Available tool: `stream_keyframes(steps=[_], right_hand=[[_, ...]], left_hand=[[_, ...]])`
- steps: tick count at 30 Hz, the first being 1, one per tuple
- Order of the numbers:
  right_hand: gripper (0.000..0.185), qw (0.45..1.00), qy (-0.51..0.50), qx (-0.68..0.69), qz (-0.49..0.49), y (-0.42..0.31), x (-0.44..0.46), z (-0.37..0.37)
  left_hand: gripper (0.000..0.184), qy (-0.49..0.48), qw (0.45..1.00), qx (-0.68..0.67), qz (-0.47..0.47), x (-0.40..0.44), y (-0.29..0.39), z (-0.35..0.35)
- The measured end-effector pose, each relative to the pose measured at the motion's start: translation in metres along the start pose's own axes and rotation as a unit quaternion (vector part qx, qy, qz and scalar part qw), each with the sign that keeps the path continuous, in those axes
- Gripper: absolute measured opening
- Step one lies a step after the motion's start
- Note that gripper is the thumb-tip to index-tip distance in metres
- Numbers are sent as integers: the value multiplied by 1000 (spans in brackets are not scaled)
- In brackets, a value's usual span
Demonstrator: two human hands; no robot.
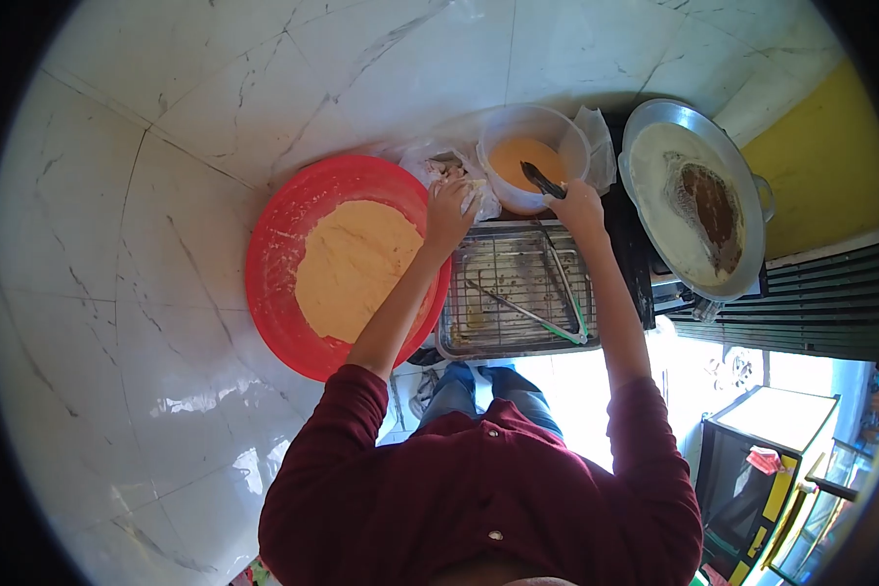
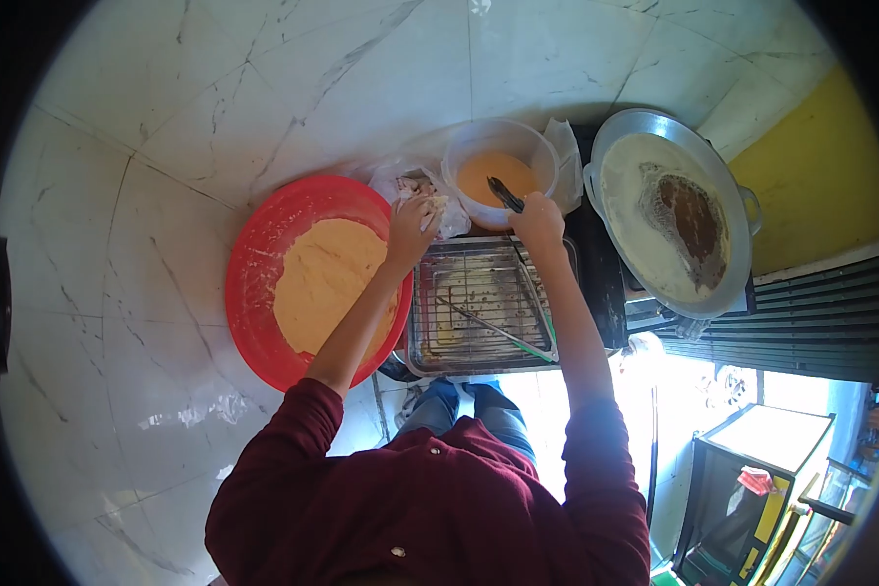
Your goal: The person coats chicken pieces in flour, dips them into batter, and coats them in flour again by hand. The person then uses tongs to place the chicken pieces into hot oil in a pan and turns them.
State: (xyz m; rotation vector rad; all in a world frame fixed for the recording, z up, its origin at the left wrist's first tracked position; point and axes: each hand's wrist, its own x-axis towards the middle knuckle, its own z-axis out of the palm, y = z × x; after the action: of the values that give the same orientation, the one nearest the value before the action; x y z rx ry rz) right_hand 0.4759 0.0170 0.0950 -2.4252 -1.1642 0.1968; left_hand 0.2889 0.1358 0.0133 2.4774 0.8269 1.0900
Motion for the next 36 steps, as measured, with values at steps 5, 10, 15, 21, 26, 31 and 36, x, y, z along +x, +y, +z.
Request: stream_keyframes(steps=[5, 10, 15, 21, 26, 31, 36], right_hand=[[37, 999, 15, 1, -30, 7, -6, 0], [44, 990, -78, 117, -15, -45, -43, -50], [47, 962, -189, 127, -147, -89, -87, -33], [36, 906, -275, -54, -318, -124, -101, 47], [31, 860, -327, -139, -366, -146, -111, 72], [35, 843, -337, -173, -382, -160, -114, 86], [38, 821, -352, -238, -381, -170, -110, 98]], left_hand=[[23, 3, 998, 2, -63, -13, 11, -31], [26, -18, 977, -16, -213, -57, 18, -107], [24, 38, 960, 117, -252, -144, 4, -145], [26, 31, 902, 177, -393, -223, 7, -163], [25, 121, 895, 145, -403, -225, 20, -171], [25, 182, 883, 115, -417, -223, 23, -173], [24, 192, 879, 112, -422, -223, 25, -173]])
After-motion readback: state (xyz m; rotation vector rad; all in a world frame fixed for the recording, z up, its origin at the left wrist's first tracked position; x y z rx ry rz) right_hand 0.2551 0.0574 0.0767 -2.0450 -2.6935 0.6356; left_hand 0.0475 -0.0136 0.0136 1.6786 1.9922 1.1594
